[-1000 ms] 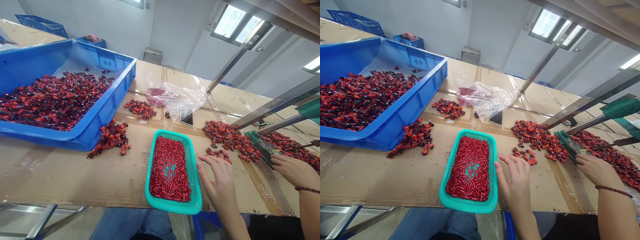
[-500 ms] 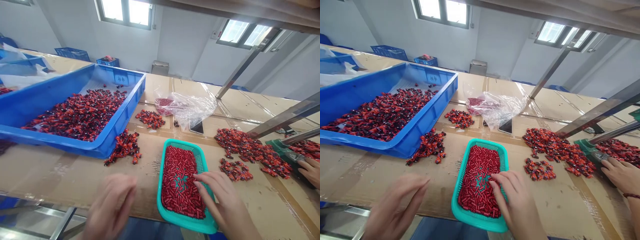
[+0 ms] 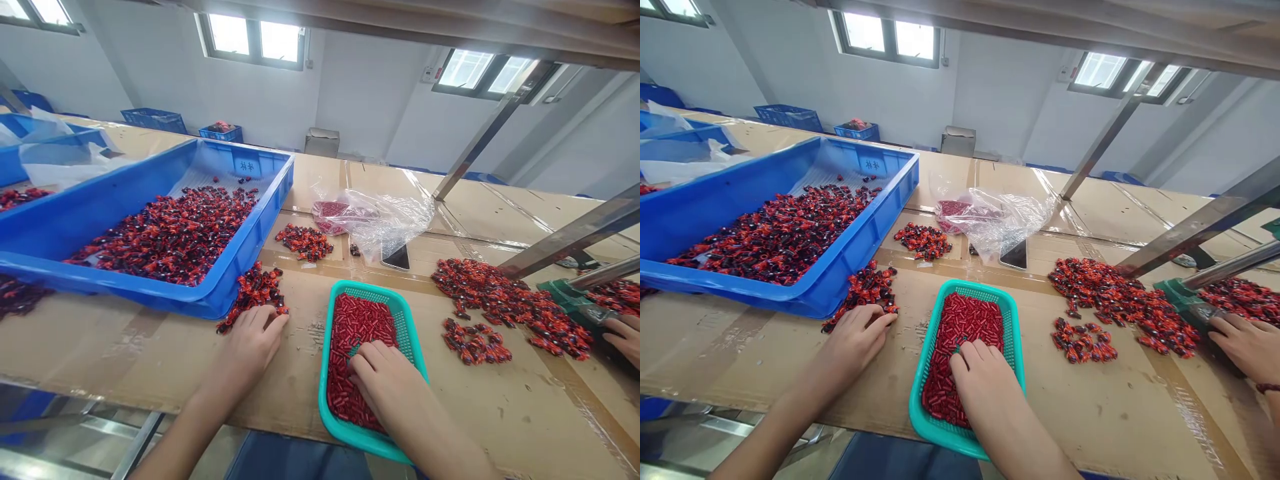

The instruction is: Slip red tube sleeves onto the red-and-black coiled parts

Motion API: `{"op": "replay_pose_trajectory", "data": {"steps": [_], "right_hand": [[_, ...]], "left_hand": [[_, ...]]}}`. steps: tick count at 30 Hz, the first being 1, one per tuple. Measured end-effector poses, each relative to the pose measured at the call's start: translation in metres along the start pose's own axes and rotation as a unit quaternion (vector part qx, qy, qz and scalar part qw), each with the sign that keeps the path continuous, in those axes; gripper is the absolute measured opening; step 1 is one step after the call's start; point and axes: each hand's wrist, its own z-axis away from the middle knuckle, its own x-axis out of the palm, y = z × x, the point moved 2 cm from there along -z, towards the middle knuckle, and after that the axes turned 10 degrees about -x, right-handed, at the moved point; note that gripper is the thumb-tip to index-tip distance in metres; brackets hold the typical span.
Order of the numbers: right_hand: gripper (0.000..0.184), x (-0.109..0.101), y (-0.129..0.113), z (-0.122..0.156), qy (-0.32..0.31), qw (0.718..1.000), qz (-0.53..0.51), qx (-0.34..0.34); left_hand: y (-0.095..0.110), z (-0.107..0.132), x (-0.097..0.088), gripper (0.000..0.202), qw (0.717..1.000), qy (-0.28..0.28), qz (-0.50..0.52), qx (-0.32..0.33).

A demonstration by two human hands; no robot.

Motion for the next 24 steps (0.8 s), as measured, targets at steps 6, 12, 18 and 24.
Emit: {"op": "replay_pose_trajectory", "data": {"steps": [6,12,18,24], "right_hand": [[0.025,-0.012,0.000,0.000,0.012,0.998,-0.058,0.019],[0.015,-0.034,0.001,0.005,0.049,0.982,-0.169,0.067],[0.020,-0.041,-0.026,0.005,0.168,0.893,-0.406,0.100],[0.021,-0.031,-0.058,-0.005,0.228,0.813,-0.526,0.100]], "left_hand": [[-0.002,-0.005,0.001,0.030,0.997,-0.025,0.068,-0.006],[0.005,-0.007,-0.012,0.015,0.982,0.022,0.181,-0.037],[0.049,0.020,-0.032,0.010,0.932,0.107,0.313,-0.149],[0.099,0.046,-0.040,0.010,0.820,0.037,0.544,-0.171]]}}
